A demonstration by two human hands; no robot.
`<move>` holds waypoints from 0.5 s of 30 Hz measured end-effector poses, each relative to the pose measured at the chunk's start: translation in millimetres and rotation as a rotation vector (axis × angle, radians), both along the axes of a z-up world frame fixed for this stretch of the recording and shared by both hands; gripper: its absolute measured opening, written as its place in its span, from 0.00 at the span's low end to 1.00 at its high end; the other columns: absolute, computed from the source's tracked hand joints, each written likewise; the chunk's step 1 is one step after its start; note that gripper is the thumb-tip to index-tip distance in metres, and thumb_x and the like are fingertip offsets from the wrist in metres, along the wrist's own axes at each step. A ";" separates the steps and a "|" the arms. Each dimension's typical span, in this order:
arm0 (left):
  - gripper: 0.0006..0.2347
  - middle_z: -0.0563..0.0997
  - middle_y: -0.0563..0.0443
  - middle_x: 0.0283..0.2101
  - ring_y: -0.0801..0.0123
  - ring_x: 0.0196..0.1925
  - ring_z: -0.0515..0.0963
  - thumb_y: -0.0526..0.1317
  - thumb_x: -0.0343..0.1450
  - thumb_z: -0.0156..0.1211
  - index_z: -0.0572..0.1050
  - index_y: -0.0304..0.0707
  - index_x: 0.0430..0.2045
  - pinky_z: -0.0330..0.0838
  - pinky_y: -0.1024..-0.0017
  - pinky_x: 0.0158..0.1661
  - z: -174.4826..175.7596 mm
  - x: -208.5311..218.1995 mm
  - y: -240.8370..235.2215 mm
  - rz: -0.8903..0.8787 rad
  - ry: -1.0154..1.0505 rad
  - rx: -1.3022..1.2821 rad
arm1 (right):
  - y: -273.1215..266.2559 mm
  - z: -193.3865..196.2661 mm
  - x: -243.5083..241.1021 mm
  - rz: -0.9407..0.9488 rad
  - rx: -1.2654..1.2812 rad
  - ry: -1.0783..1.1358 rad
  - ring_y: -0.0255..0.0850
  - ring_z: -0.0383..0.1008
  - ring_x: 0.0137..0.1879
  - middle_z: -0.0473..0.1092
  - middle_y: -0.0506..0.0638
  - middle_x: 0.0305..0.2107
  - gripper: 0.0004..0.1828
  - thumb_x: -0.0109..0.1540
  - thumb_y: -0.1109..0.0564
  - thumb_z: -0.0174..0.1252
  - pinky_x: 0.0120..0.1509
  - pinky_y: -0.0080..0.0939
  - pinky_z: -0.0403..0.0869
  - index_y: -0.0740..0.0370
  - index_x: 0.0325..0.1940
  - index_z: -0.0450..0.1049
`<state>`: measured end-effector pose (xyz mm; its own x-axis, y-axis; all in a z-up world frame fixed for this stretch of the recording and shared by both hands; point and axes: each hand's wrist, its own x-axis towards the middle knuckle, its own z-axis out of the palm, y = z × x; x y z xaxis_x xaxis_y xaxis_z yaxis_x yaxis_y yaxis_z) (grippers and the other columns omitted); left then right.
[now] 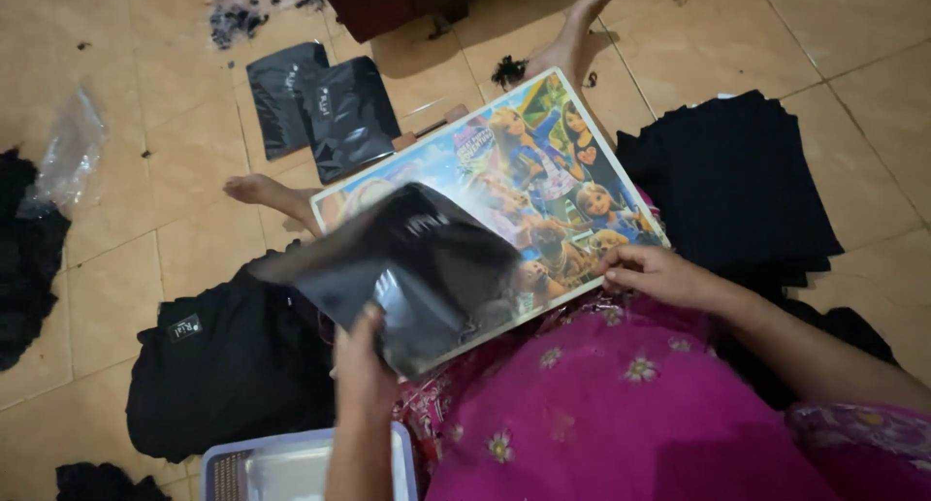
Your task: The person sits on the floor and repeatedly folds black t-shirts, places each folded shirt into a clear plastic bag, and sets the packaged item aside. The process is repeated for multiple shirts using a colorful board as a folding surface.
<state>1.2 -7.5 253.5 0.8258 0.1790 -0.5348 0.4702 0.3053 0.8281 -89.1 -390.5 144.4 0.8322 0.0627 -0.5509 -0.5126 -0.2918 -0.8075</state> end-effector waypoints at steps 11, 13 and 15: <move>0.09 0.72 0.60 0.58 0.74 0.68 0.70 0.48 0.77 0.38 0.67 0.55 0.46 0.57 0.63 0.69 -1.7 135.9 26.7 0.036 -0.482 -0.030 | -35.5 -13.0 -22.8 -0.167 0.077 -0.112 0.37 0.77 0.42 0.79 0.52 0.37 0.11 0.67 0.59 0.54 0.44 0.35 0.72 0.61 0.49 0.80; 0.24 0.54 0.40 0.76 0.50 0.79 0.49 0.48 0.83 0.54 0.55 0.45 0.73 0.43 0.42 0.73 -47.2 112.6 46.2 0.159 -0.558 0.142 | -36.6 -4.8 -27.6 -0.215 0.046 -0.120 0.43 0.80 0.38 0.83 0.57 0.32 0.11 0.64 0.60 0.62 0.48 0.45 0.79 0.64 0.49 0.82; 0.19 0.64 0.36 0.67 0.48 0.72 0.61 0.45 0.80 0.54 0.63 0.39 0.65 0.54 0.42 0.68 -66.6 81.1 68.4 0.173 -0.529 0.289 | -37.6 -23.9 -32.3 -0.213 0.055 -0.108 0.43 0.80 0.39 0.82 0.56 0.32 0.10 0.64 0.60 0.62 0.48 0.46 0.79 0.64 0.48 0.82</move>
